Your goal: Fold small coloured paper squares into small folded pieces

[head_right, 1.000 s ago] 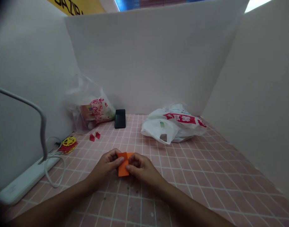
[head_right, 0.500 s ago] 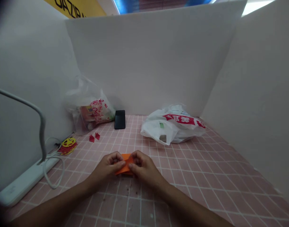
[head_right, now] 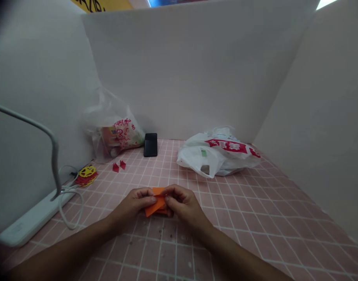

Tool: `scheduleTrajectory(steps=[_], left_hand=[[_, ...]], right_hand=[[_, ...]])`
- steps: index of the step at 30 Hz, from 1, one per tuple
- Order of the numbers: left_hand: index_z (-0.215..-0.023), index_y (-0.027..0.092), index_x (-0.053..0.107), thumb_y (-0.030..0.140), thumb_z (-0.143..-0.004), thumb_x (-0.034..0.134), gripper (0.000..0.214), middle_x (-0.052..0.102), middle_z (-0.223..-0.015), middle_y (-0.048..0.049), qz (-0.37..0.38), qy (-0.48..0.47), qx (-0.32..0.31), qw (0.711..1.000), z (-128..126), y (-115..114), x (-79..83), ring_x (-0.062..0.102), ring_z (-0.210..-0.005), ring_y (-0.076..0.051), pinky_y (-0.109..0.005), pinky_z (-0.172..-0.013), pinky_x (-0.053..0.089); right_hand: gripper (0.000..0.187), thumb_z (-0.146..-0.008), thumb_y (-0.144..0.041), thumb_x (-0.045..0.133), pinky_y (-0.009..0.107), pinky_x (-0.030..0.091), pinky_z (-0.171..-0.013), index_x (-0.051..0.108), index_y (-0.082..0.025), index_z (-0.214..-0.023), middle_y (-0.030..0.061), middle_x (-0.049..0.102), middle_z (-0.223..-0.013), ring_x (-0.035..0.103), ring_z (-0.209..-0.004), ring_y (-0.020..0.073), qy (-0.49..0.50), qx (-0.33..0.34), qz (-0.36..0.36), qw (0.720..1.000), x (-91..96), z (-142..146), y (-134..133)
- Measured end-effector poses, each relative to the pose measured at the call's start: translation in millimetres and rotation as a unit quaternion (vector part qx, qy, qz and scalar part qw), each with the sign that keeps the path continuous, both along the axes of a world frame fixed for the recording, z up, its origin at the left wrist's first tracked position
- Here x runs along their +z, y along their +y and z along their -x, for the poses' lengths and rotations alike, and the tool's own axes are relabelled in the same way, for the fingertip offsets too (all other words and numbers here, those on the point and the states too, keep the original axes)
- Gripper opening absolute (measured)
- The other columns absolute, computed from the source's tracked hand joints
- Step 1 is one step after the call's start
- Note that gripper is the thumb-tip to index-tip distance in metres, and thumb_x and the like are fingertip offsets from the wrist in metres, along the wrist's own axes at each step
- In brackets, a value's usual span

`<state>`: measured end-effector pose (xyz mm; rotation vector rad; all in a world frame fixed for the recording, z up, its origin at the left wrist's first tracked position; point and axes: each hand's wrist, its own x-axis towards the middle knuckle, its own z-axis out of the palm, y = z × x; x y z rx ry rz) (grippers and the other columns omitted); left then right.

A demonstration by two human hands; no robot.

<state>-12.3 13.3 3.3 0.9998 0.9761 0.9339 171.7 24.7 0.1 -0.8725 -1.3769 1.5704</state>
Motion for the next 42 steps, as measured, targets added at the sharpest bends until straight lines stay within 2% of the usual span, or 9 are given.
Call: scheduleTrajectory(steps=[8,16,27,32,35,39,42], left_hand=[[-0.068,0.015,0.067,0.029,-0.070,0.072,0.015,0.062,-0.062,0.0009,0.025,-0.012,0.013,1.000,1.3,-2.2,-1.5,0.051,-0.059,-0.011,-0.024,-0.062,0.034],[-0.065,0.015,0.066,0.027,-0.071,0.070,0.014,0.056,-0.058,0.0018,0.051,-0.057,-0.015,0.997,0.5,-2.7,0.1,0.047,-0.052,-0.011,-0.024,-0.052,0.034],[-0.074,0.012,0.067,0.033,-0.072,0.070,0.022,0.062,-0.065,-0.0019,0.058,-0.046,-0.030,0.997,1.5,-1.8,2.7,0.054,-0.051,-0.011,-0.025,-0.053,0.041],[-0.077,0.013,0.067,0.045,-0.076,0.070,0.032,0.061,-0.059,-0.0010,0.053,-0.028,-0.034,0.998,0.9,-1.8,1.9,0.052,-0.048,-0.011,-0.024,-0.050,0.040],[-0.072,0.014,0.065,0.048,-0.075,0.071,0.035,0.058,-0.053,0.0008,0.038,-0.003,-0.034,0.999,1.5,-0.6,-0.8,0.049,-0.045,-0.010,-0.022,-0.047,0.034],[-0.072,0.014,0.065,0.047,-0.075,0.072,0.034,0.059,-0.055,0.0013,0.032,0.007,-0.022,0.999,2.6,1.2,-2.8,0.049,-0.047,-0.010,-0.022,-0.049,0.033],[-0.075,0.014,0.068,0.045,-0.073,0.075,0.032,0.063,-0.063,0.0000,0.014,0.012,-0.017,1.000,3.1,1.8,-1.7,0.053,-0.055,-0.011,-0.023,-0.057,0.037]], right_hand=[[0.009,-0.076,-0.025,0.065,0.026,0.043,-0.055,0.071,-0.020,-0.081,-0.0025,0.059,-0.062,0.053,-0.054,0.0107,-0.009,0.005,-0.025,1.000,4.2,-4.1,-1.4],[0.014,-0.077,-0.016,0.059,0.025,0.042,-0.055,0.073,-0.020,-0.079,-0.0013,0.061,-0.066,0.053,-0.057,0.0111,-0.058,0.015,-0.104,0.993,7.8,-8.4,-1.8],[0.021,-0.082,-0.011,0.053,0.028,0.048,-0.063,0.072,-0.021,-0.082,0.0030,0.068,-0.076,0.062,-0.068,0.0157,-0.134,0.002,-0.295,0.946,12.9,-8.3,-1.1],[0.021,-0.085,-0.010,0.052,0.030,0.048,-0.066,0.070,-0.021,-0.084,0.0040,0.068,-0.078,0.063,-0.071,0.0163,-0.162,0.013,-0.339,0.927,10.7,-8.8,-0.5],[0.017,-0.084,-0.012,0.053,0.030,0.047,-0.067,0.068,-0.020,-0.088,0.0035,0.067,-0.081,0.062,-0.072,0.0161,-0.155,0.014,-0.294,0.943,8.3,-7.8,-1.0],[0.011,-0.080,-0.020,0.060,0.027,0.046,-0.062,0.062,-0.021,-0.091,0.0005,0.064,-0.078,0.059,-0.068,0.0144,-0.086,0.004,-0.135,0.987,4.8,-5.7,-0.4],[0.010,-0.077,-0.025,0.065,0.026,0.045,-0.059,0.060,-0.020,-0.084,-0.0006,0.062,-0.074,0.056,-0.063,0.0131,-0.047,0.004,-0.055,0.997,2.9,-4.8,1.8]])
